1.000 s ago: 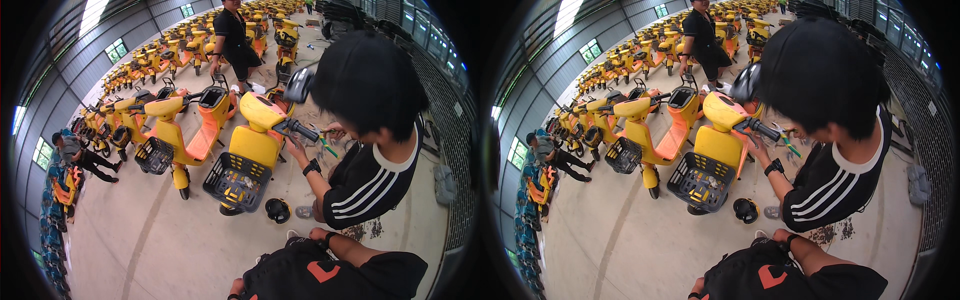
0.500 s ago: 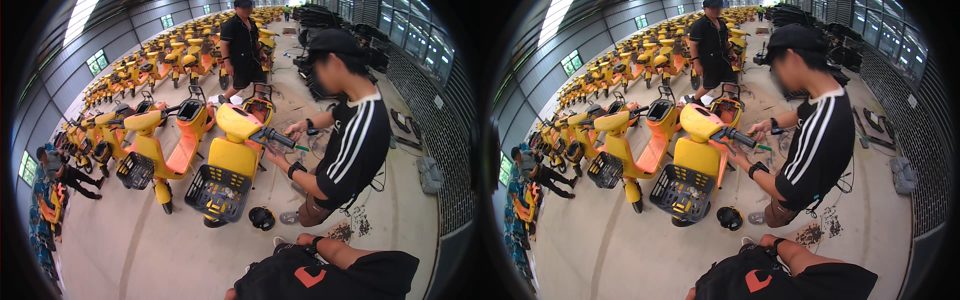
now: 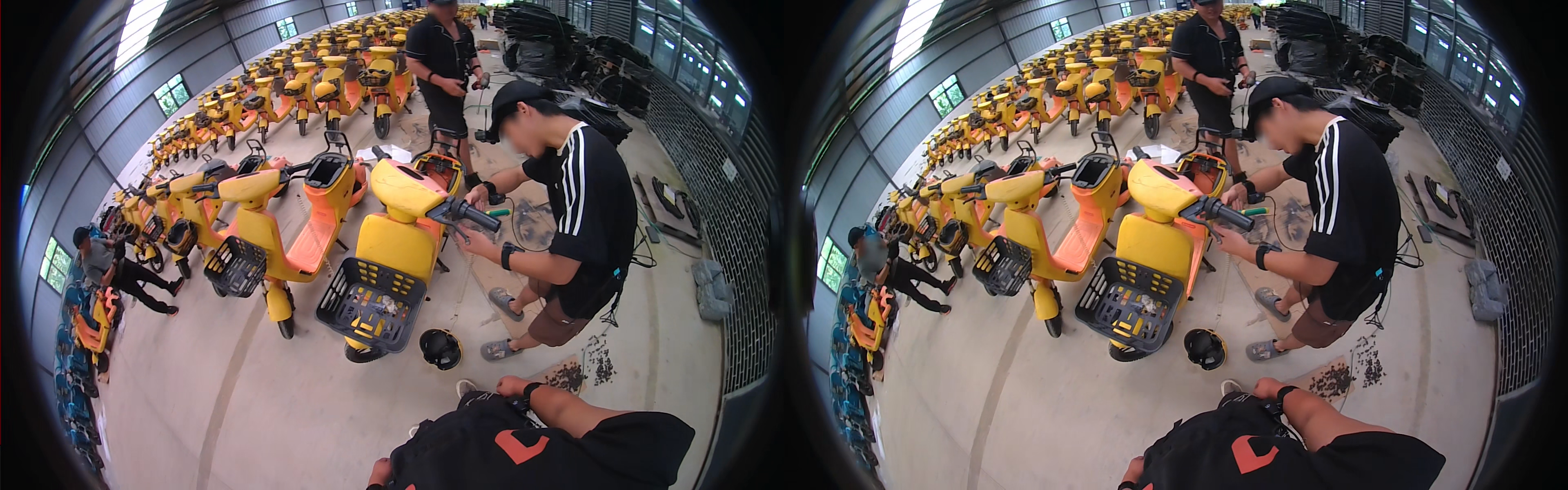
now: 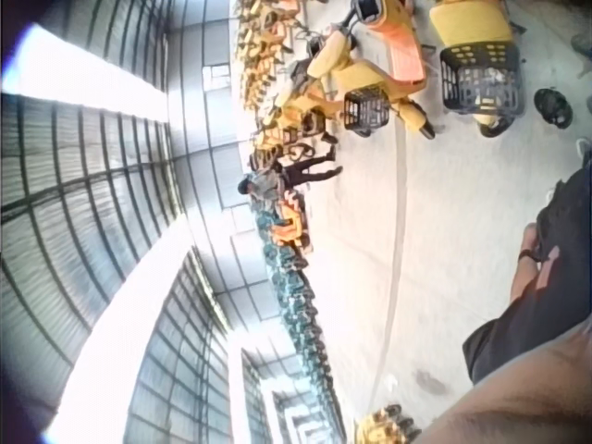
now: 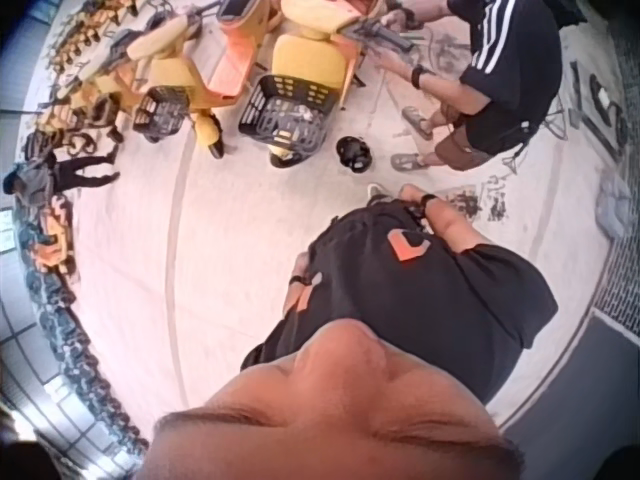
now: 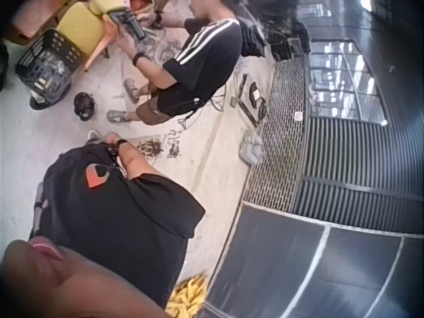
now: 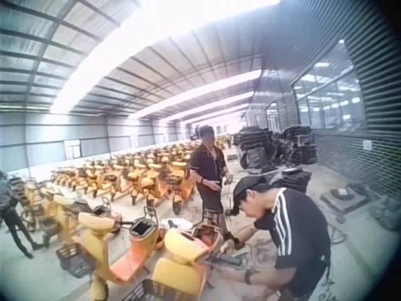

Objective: The person holds a yellow and orange scooter's handlebars and uses wire cutters to trim a fastener near the front casing while another person works on the scooter's internal components with a drill.

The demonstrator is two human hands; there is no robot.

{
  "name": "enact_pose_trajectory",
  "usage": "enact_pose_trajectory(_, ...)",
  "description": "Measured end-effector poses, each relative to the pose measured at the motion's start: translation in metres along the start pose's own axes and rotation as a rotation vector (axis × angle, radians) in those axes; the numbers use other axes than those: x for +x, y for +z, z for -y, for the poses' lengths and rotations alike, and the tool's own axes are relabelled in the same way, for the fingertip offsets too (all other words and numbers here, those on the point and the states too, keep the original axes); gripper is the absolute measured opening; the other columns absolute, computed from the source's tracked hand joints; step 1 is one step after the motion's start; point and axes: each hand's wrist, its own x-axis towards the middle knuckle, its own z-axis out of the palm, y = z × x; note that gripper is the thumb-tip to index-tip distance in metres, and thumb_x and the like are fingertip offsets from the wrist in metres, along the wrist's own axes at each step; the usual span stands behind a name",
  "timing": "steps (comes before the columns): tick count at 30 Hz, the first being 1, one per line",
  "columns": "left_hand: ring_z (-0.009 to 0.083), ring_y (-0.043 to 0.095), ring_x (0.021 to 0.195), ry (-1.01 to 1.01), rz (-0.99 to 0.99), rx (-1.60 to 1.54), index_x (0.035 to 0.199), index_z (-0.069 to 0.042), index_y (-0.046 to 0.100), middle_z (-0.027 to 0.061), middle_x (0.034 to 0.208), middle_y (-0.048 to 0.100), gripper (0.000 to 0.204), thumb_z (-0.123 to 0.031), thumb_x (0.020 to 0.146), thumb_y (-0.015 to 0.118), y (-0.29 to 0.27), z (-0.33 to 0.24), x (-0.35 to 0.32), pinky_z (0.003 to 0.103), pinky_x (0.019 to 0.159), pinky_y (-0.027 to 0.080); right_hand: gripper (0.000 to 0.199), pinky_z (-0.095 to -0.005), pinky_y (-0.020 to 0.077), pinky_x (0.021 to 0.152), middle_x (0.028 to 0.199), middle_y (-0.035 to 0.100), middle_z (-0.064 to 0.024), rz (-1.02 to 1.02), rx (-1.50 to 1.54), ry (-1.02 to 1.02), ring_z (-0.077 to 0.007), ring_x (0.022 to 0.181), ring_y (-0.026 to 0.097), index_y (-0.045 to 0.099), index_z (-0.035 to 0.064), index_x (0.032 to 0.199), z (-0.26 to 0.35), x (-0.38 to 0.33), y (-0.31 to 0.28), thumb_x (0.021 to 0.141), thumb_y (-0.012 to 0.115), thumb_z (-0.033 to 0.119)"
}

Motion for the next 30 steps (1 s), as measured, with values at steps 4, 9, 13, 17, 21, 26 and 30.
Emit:
enact_pose_trajectory(4, 0.0400, 0.063, 0.095, -0.173, 0.032, -0.086, 0.091, -0.002, 0.069, 0.0229, 0.097, 0.067, 0.034, -0.029, 0.087, 0.050, -0.019, -0.042, 0.006, 0.044, 0.082, 0.051, 0.031, -0.0414, 0.0498, 0.075, 0.087, 0.070, -0.0169, -0.027, 0.008, 0.045, -0.0317, 0.080, 0.066, 0.071, 0.0053, 0.091, -0.014, -0.010, 0.005, 0.078, 0.054, 0.027)
enact_pose_trajectory(9, 0.0390, 0.064, 0.096, -0.163, 0.061, -0.065, 0.095, -0.001, 0.069, 0.0233, 0.098, 0.067, 0.034, -0.029, 0.086, 0.051, -0.014, -0.036, 0.009, 0.043, 0.082, 0.051, 0.030, -0.0410, 0.0498, 0.077, 0.089, 0.070, -0.0175, -0.044, 0.037, 0.096, -0.0313, 0.082, 0.066, 0.072, 0.0062, 0.093, -0.019, -0.008, 0.012, 0.076, 0.056, 0.025)
enact_pose_trajectory(13, 0.0369, 0.065, 0.097, -0.230, 0.032, -0.136, 0.095, 0.000, 0.069, 0.0231, 0.099, 0.068, 0.034, -0.028, 0.086, 0.052, 0.001, -0.014, 0.010, 0.042, 0.081, 0.051, 0.030, -0.0404, 0.0500, 0.077, 0.090, 0.070, -0.0164, -0.042, 0.028, 0.082, -0.0305, 0.084, 0.066, 0.072, 0.0072, 0.094, -0.010, -0.011, 0.014, 0.076, 0.056, 0.025)
enact_pose_trajectory(17, 0.0372, 0.066, 0.095, -0.234, 0.036, -0.134, 0.094, 0.001, 0.069, 0.0228, 0.097, 0.068, 0.034, -0.027, 0.086, 0.052, -0.005, -0.021, 0.005, 0.041, 0.079, 0.051, 0.030, -0.0399, 0.0502, 0.077, 0.091, 0.071, -0.0154, -0.031, 0.048, 0.089, -0.0292, 0.084, 0.066, 0.072, 0.0078, 0.095, -0.015, -0.012, 0.019, 0.076, 0.057, 0.025)
enact_pose_trajectory(21, 0.0344, 0.068, 0.087, -0.348, 0.065, -0.223, 0.091, 0.002, 0.069, 0.0220, 0.092, 0.069, 0.031, -0.024, 0.085, 0.053, -0.028, -0.056, 0.001, 0.040, 0.075, 0.052, 0.030, -0.0393, 0.0504, 0.075, 0.089, 0.071, -0.0142, -0.022, 0.064, 0.170, -0.0277, 0.081, 0.066, 0.072, 0.0077, 0.095, -0.014, -0.023, 0.017, 0.077, 0.056, 0.025)
enact_pose_trajectory(26, 0.0272, 0.068, 0.072, -0.309, 0.062, -0.190, 0.087, 0.002, 0.069, 0.0181, 0.083, 0.070, 0.026, -0.019, 0.082, 0.055, -0.010, -0.012, 0.003, 0.039, 0.064, 0.052, 0.031, -0.0394, 0.0504, 0.074, 0.087, 0.071, -0.0139, -0.047, 0.029, 0.101, -0.0278, 0.079, 0.066, 0.072, 0.0079, 0.094, 0.006, -0.030, 0.018, 0.077, 0.056, 0.027)
enact_pose_trajectory(30, 0.0258, 0.067, 0.070, -0.326, 0.080, -0.300, 0.086, 0.002, 0.069, 0.0164, 0.081, 0.070, 0.026, -0.018, 0.083, 0.054, -0.022, -0.027, 0.013, 0.038, 0.064, 0.052, 0.032, -0.0393, 0.0504, 0.075, 0.088, 0.071, -0.0152, -0.076, 0.031, 0.093, -0.0286, 0.080, 0.066, 0.072, 0.0075, 0.094, -0.006, -0.032, 0.028, 0.077, 0.055, 0.028)
